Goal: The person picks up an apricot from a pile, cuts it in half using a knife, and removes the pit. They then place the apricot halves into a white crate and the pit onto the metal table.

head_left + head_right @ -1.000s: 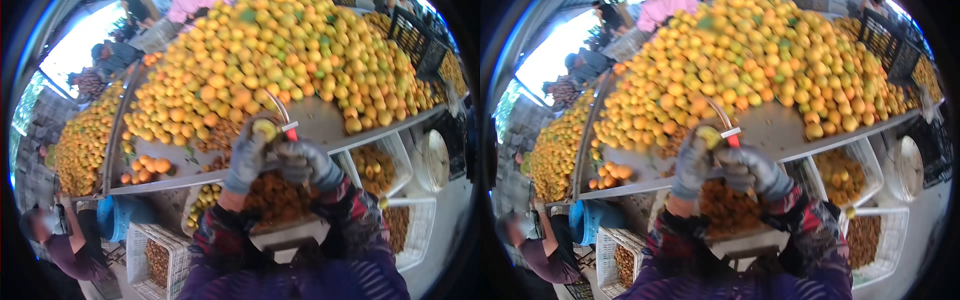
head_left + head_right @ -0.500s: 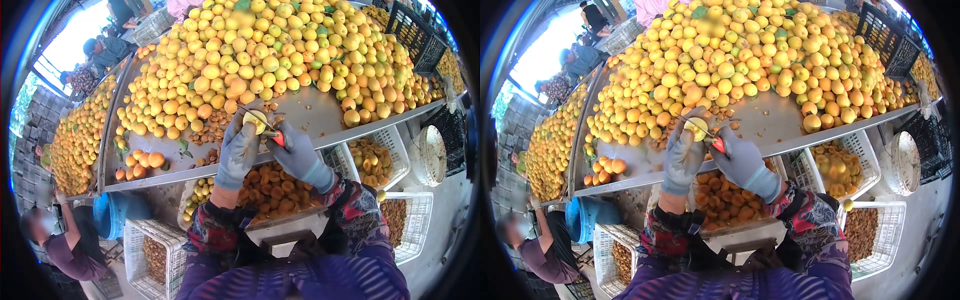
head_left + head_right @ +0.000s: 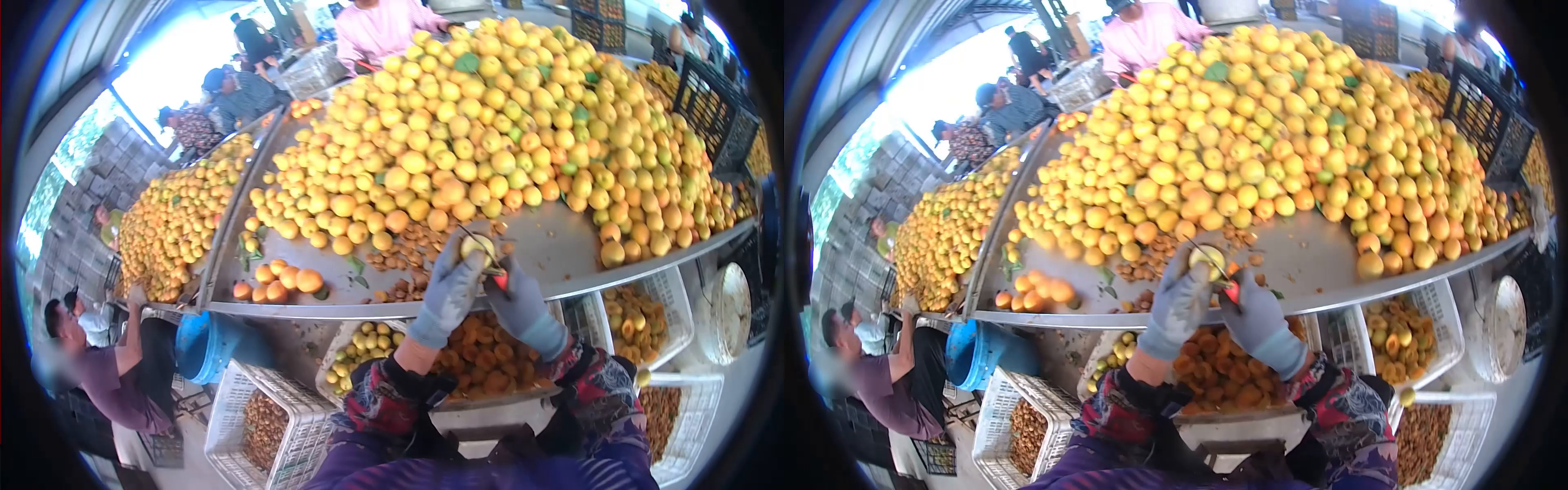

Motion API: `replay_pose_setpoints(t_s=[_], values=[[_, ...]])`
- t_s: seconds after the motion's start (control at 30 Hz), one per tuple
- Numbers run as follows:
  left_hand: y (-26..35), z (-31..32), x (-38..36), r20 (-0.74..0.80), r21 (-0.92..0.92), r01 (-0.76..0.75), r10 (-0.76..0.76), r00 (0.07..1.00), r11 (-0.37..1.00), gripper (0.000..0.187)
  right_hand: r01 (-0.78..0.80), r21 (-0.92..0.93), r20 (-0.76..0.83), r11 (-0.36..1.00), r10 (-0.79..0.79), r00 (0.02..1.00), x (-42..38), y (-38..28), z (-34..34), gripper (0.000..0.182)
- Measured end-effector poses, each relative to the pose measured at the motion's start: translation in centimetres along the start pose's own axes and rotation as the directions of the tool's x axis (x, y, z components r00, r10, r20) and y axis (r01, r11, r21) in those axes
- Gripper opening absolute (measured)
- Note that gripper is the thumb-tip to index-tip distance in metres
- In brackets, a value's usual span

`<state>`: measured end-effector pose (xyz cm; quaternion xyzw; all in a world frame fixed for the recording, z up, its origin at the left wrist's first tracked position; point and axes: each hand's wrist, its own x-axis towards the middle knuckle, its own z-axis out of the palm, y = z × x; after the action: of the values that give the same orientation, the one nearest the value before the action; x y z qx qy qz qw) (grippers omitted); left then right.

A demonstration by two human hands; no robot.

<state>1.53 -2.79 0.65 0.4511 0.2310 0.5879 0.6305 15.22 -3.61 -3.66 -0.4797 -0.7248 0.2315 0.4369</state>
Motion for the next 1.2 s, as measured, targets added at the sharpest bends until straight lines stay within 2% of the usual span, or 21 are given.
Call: replay_pose_setpoints(t_s=[0.1, 0.17, 0.2, 0.27, 0.33, 0.4, 0.43, 0.5, 0.57, 0.6, 0.63, 0.67, 0.7, 0.77, 0.8, 0.87, 0.9, 0.97, 1.1, 1.17, 1.2], values=[[0.6, -0.5, 0.6, 0.036, 0.186, 0.020, -0.027, 0.999, 0.982, 0.043, -0.008, 0.097, -0.032, 0.995, 0.012, 0.999, 0.4, -0.8, -0.9, 0.027], [0.2, -1.3, 0.7, 0.118, 0.521, -0.183, 0.142, 0.983, 0.834, 0.047, -0.027, 0.102, -0.007, 0.994, 0.027, 1.000, 0.3, -0.9, -1.2, 0.025], [0.5, -0.9, 0.5, 0.063, 0.420, -0.084, 0.063, 0.996, 0.904, 0.048, -0.026, 0.097, -0.003, 0.995, 0.026, 1.000, 0.2, -0.8, -1.1, 0.025], [-0.1, -1.0, 0.4, 0.037, 0.384, -0.103, 0.096, 0.995, 0.918, 0.044, -0.061, -0.015, -0.004, 0.998, 0.061, 0.998, 0.2, -0.6, -0.6, 0.025], [-0.5, -0.9, 0.3, 0.010, 0.352, -0.124, 0.129, 0.992, 0.928, 0.041, -0.085, -0.009, -0.013, 0.996, 0.085, 0.996, 0.2, -0.9, -0.1, 0.026], [-0.6, -0.7, 0.1, -0.138, 0.198, 0.027, 0.001, 0.990, 0.980, 0.041, -0.109, -0.003, -0.021, 0.994, 0.109, 0.994, 0.1, -1.1, 0.3, 0.026], [-1.1, -0.6, 0.2, -0.139, 0.199, 0.025, 0.003, 0.990, 0.980, 0.041, -0.137, 0.009, -0.039, 0.991, 0.137, 0.990, 0.1, -1.1, 0.5, 0.027], [-2.0, 0.0, 0.3, -0.221, -0.049, -0.042, 0.030, 0.975, 0.998, 0.033, -0.174, 0.020, -0.056, 0.985, 0.174, 0.983, 0.0, -1.2, 1.2, 0.028], [-2.3, 0.2, 0.7, -0.299, -0.061, -0.064, 0.043, 0.953, 0.996, 0.031, -0.205, -0.064, -0.062, 0.977, 0.201, 0.978, -0.5, -0.9, 1.9, 0.031], [-2.5, 0.6, 0.7, -0.376, -0.069, -0.088, 0.056, 0.925, 0.994, 0.031, -0.134, -0.039, -0.089, 0.990, 0.130, 0.988, -0.5, -1.0, 1.9, 0.034], [-1.1, 0.6, 0.1, -0.383, 0.054, 0.097, -0.069, 0.921, 0.994, 0.031, -0.163, -0.056, -0.068, 0.985, 0.159, 0.985, -0.4, -1.0, 1.6, 0.033], [-0.5, 0.7, -0.2, -0.381, 0.034, 0.178, -0.152, 0.912, 0.983, 0.033, -0.156, -0.039, -0.044, 0.987, 0.155, 0.987, -0.2, -1.7, 1.1, 0.031], [-1.1, -0.2, 0.6, -0.369, 0.128, 0.152, -0.095, 0.925, 0.980, 0.033, -0.193, -0.055, -0.049, 0.980, 0.191, 0.980, -0.3, -1.6, 0.8, 0.031], [-0.5, 0.2, 0.4, -0.142, -0.014, -0.023, 0.021, 0.990, 1.000, 0.040, -0.123, 0.025, -0.078, 0.992, 0.124, 0.989, 0.0, -1.4, 0.7, 0.028], [-0.2, 0.1, 0.4, -0.143, -0.019, -0.011, 0.009, 0.990, 1.000, 0.040, -0.135, 0.023, -0.076, 0.991, 0.136, 0.988, -0.1, -1.5, 0.7, 0.028], [0.2, 0.0, 0.5, -0.135, 0.233, -0.114, 0.148, 0.980, 0.966, 0.044, -0.129, -0.029, -0.045, 0.991, 0.127, 0.991, 0.1, -1.6, 0.6, 0.028], [-0.2, -0.4, 0.8, -0.138, 0.233, -0.111, 0.146, 0.980, 0.966, 0.044, -0.131, -0.028, -0.042, 0.991, 0.130, 0.991, 0.2, -1.7, 0.7, 0.028], [-1.3, -1.3, 1.1, -0.109, 0.362, -0.243, 0.299, 0.948, 0.900, 0.038, -0.125, -0.024, -0.048, 0.992, 0.124, 0.991, 0.2, -1.8, 0.7, 0.029], [-0.8, -0.2, 0.6, -0.201, 0.290, -0.185, 0.248, 0.948, 0.939, 0.035, -0.184, -0.050, -0.012, 0.982, 0.184, 0.983, -0.1, -2.0, 0.9, 0.030], [-0.6, -0.1, 0.7, -0.212, -0.031, -0.131, 0.121, 0.970, 0.991, 0.037, -0.189, -0.110, 0.011, 0.976, 0.191, 0.981, -0.4, -1.7, 1.3, 0.031], [-0.5, 0.0, 0.6, -0.263, 0.020, -0.064, 0.067, 0.963, 0.998, 0.043, -0.189, -0.110, 0.013, 0.976, 0.192, 0.981, -0.4, -1.7, 1.3, 0.031]])
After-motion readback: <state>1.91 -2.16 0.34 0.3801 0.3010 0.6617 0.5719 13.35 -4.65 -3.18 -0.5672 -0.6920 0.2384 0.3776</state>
